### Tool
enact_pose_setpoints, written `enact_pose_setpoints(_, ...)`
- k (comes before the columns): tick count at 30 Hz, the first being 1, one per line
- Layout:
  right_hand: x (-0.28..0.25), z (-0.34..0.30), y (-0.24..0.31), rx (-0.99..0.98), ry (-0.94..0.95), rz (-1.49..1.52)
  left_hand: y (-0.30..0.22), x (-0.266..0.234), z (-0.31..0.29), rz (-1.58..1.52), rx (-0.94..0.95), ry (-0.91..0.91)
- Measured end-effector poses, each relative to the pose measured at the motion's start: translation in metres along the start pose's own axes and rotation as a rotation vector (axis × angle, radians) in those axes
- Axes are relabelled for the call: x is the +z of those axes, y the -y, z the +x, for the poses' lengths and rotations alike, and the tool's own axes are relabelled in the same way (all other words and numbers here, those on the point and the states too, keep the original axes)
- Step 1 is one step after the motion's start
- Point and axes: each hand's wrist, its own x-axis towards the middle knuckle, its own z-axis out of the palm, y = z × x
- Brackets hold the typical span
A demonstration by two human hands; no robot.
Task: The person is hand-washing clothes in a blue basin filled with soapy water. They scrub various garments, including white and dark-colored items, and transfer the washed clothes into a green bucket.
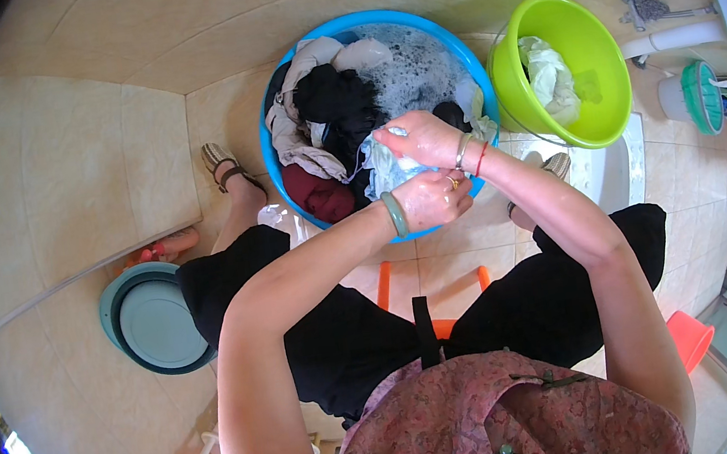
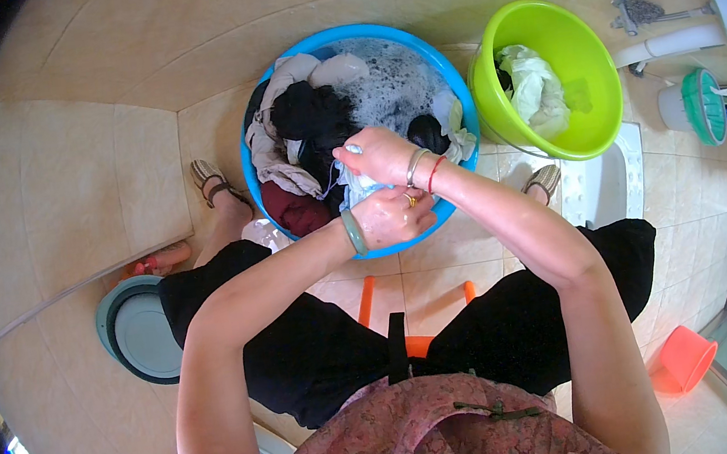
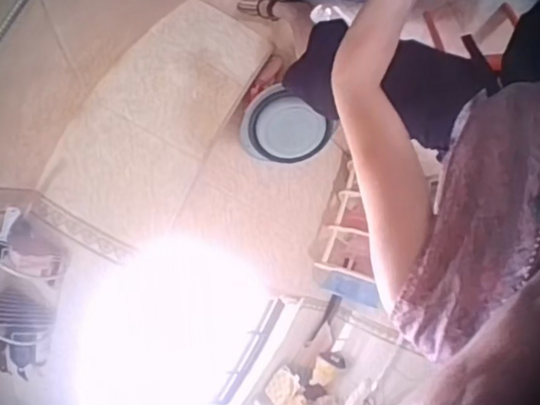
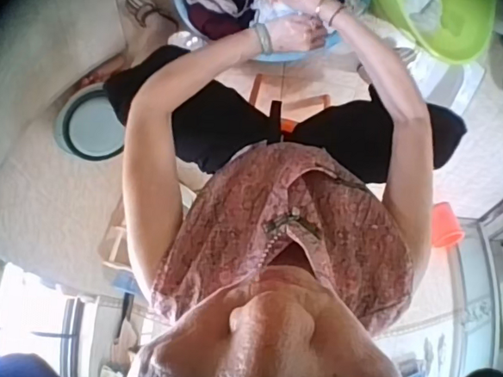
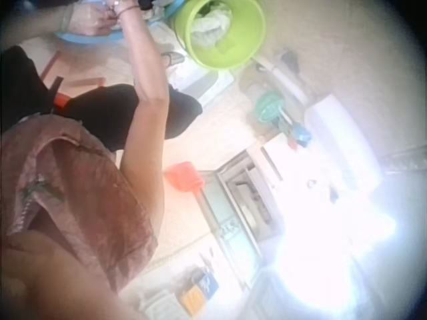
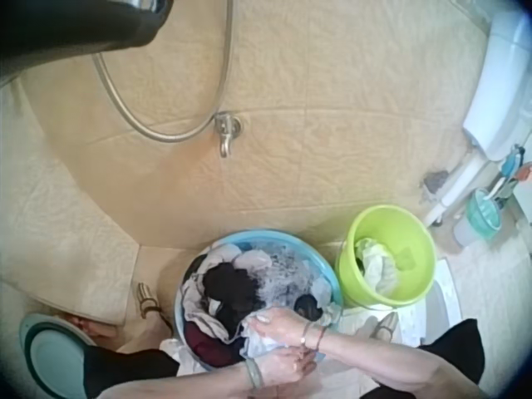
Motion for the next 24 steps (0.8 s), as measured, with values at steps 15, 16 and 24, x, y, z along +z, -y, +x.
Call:
enact_pose_setpoints(15, -0.02, -0.02, -0.073, 0.232, -0.249, 1.239, 0.03, -0.005, -0.004, -1.101, -1.322, -0.868)
enact_pose_setpoints(16, -0.027, -0.027, -0.055, 0.22, -0.224, 1.24, 0.045, 0.01, -0.021, -1.277, -1.569, -0.894)
enact_pose_setpoints(24, -0.048, -0.049, -0.053, 0.226, -0.4, 1.322, 0.062, -0.034, -0.013, -2.378, -1.207, -0.551)
